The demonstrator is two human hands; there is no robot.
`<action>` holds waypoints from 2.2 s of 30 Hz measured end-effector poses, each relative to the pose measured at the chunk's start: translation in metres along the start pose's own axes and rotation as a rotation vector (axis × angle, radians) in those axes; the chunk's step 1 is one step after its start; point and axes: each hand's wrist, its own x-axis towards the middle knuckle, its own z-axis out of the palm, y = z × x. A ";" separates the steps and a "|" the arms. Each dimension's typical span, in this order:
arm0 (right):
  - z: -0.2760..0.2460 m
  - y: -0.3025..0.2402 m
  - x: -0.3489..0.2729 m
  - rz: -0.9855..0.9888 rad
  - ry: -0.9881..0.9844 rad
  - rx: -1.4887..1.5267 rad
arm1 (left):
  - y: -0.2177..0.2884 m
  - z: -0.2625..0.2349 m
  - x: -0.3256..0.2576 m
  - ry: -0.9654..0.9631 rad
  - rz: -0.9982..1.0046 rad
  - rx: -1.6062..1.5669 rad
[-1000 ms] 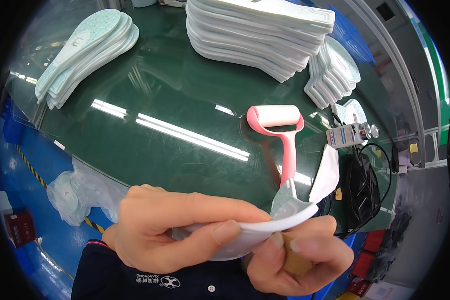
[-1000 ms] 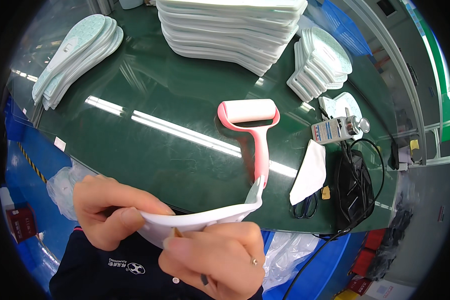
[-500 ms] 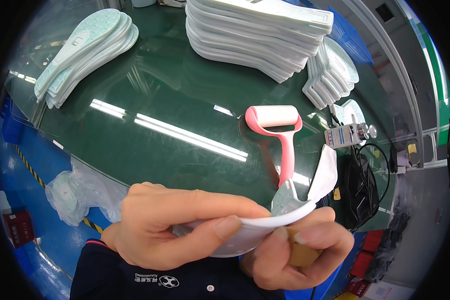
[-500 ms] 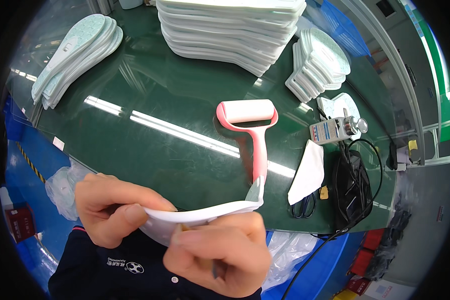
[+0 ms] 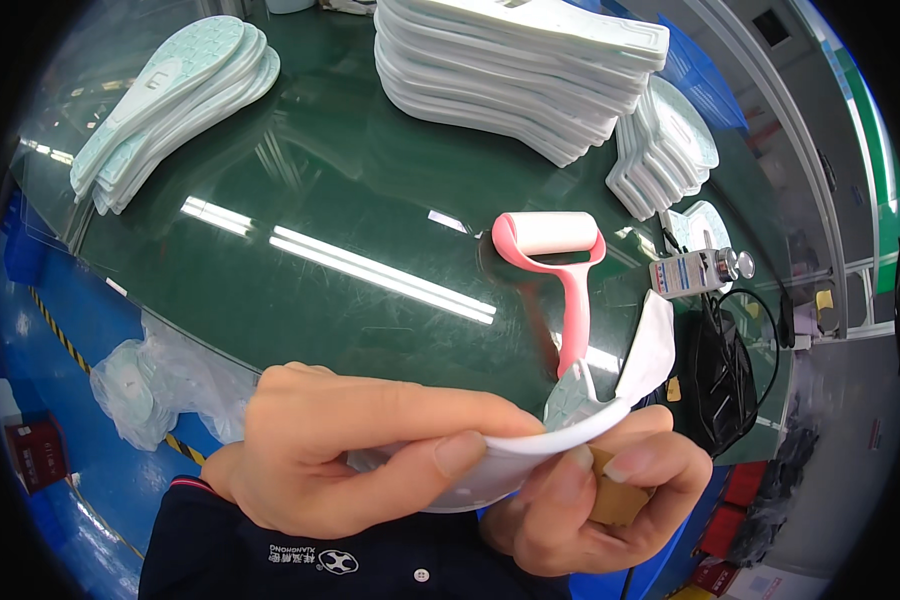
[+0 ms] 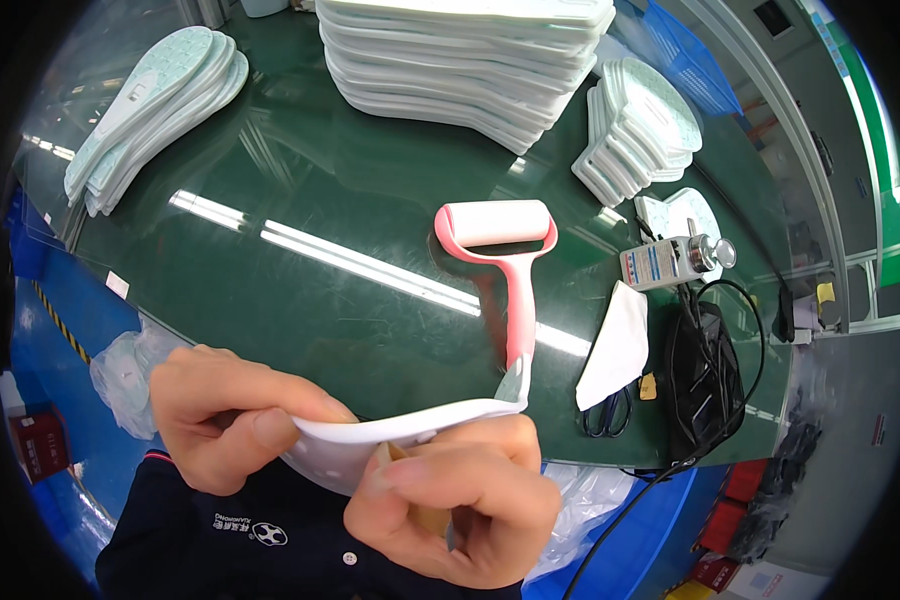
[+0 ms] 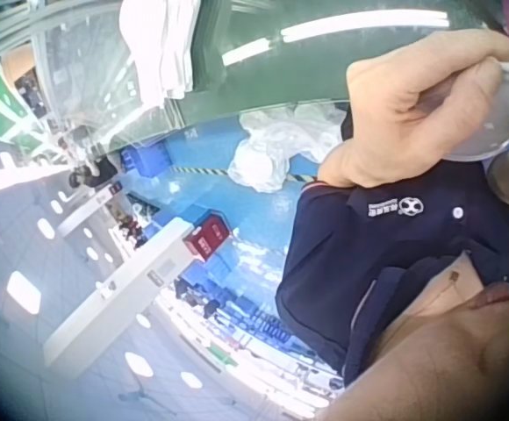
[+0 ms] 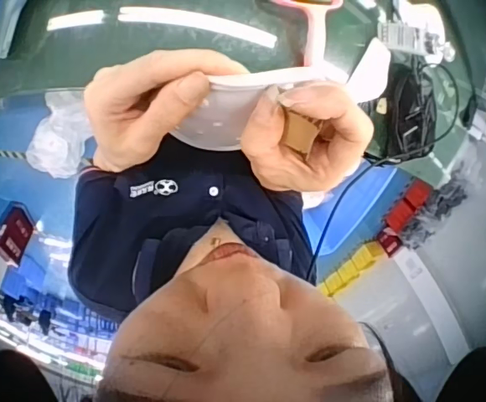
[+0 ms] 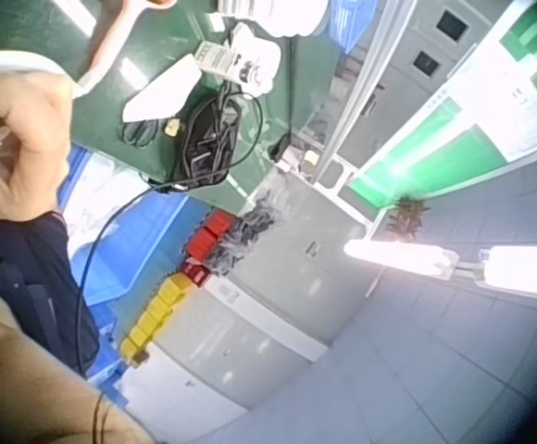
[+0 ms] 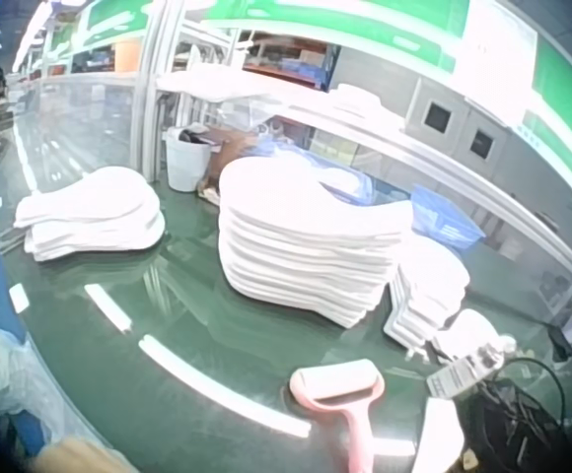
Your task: The person uses a sanding block to smooth the edges of a white plastic insole. They then use scissors to trim excess material from the insole's perimeter. The person inspects the finished insole and stacks it with others on the table.
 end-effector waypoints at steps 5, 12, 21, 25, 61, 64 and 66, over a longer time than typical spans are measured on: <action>-0.006 -0.002 0.004 -0.010 -0.171 -0.048 | -0.004 -0.002 0.000 -0.031 0.036 -0.053; -0.011 -0.001 0.006 -0.008 -0.213 0.006 | 0.000 0.002 0.003 -0.036 -0.033 0.001; -0.010 -0.005 -0.004 0.091 -0.199 0.046 | -0.003 0.006 -0.001 0.057 -0.037 -0.098; -0.003 0.000 -0.008 -0.001 -0.025 0.033 | -0.003 0.006 -0.001 0.027 -0.010 -0.084; -0.013 0.002 -0.001 0.091 -0.265 0.186 | -0.010 0.006 -0.005 -0.022 0.016 -0.060; -0.012 0.005 -0.002 0.108 -0.186 0.144 | -0.008 0.007 -0.004 -0.011 0.003 -0.035; -0.016 0.003 -0.005 0.187 -0.126 0.067 | -0.003 0.007 -0.004 -0.004 -0.043 -0.046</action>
